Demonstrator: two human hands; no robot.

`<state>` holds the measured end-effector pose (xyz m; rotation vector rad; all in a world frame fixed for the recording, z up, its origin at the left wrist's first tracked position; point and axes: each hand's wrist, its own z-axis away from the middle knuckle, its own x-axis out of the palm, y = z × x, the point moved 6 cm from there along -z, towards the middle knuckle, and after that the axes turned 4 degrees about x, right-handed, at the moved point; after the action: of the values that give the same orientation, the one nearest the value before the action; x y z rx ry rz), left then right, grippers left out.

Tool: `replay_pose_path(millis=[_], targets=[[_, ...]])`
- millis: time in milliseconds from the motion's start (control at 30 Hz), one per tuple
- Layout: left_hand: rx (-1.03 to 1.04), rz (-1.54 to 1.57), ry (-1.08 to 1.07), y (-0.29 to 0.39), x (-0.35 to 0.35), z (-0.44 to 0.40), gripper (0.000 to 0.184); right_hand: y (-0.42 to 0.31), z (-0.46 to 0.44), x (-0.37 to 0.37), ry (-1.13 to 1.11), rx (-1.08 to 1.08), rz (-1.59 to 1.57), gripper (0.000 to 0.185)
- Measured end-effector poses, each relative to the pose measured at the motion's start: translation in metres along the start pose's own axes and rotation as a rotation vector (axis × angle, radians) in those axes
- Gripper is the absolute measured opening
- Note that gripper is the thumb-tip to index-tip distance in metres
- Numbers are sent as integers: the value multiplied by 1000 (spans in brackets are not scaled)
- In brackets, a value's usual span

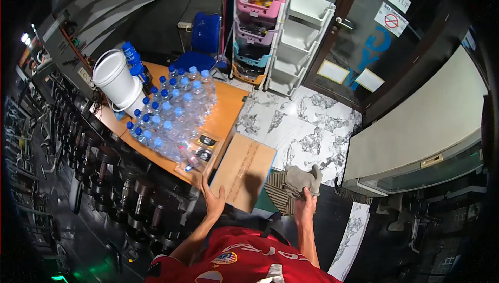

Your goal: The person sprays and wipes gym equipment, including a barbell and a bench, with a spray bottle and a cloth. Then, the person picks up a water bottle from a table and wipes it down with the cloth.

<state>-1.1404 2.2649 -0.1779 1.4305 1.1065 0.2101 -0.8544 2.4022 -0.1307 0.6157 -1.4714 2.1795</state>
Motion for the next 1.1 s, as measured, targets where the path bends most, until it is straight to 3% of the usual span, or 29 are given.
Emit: replay_pose_path(millis=[67, 100, 167, 200, 267, 300, 400, 467, 567, 633, 800, 967, 1100], targets=[[225, -44, -61, 34, 34, 19, 66, -26, -9, -25, -14, -6, 23, 48], [241, 17, -219, 46, 60, 29, 60, -41, -16, -39, -28, -6, 53, 47], [462, 27, -455, 86, 114, 45, 52, -72, -36, -72, -48, -59, 162, 46], [468, 26, -444, 102, 136, 47, 52, -86, -45, -83, -63, -34, 180, 44], [486, 222, -715, 140, 188, 59, 48, -113, -52, -89, -107, 27, 155, 42], [464, 287, -739, 158, 205, 60, 48, -125, -57, -95, -95, 61, 127, 40], [405, 462, -724, 182, 258, 57, 45, -155, -71, -97, -184, 88, 108, 39], [187, 655, -736, 198, 281, 54, 40, -152, -94, -118, -164, 79, 120, 39], [166, 702, -730, 201, 297, 46, 34, -148, -113, -126, -132, 135, 18, 35], [42, 765, -673, 186, 303, 39, 25, -147, -127, -121, -167, 112, -94, 35], [-100, 772, -522, 164, 304, 7, 20, -137, -163, -141, -68, 266, -5, 37], [-147, 716, -448, 155, 330, -49, 20, -138, -225, -133, -50, 349, 60, 30], [-119, 755, -360, 143, 364, -115, 19, -144, -293, -119, -24, 389, 147, 40]])
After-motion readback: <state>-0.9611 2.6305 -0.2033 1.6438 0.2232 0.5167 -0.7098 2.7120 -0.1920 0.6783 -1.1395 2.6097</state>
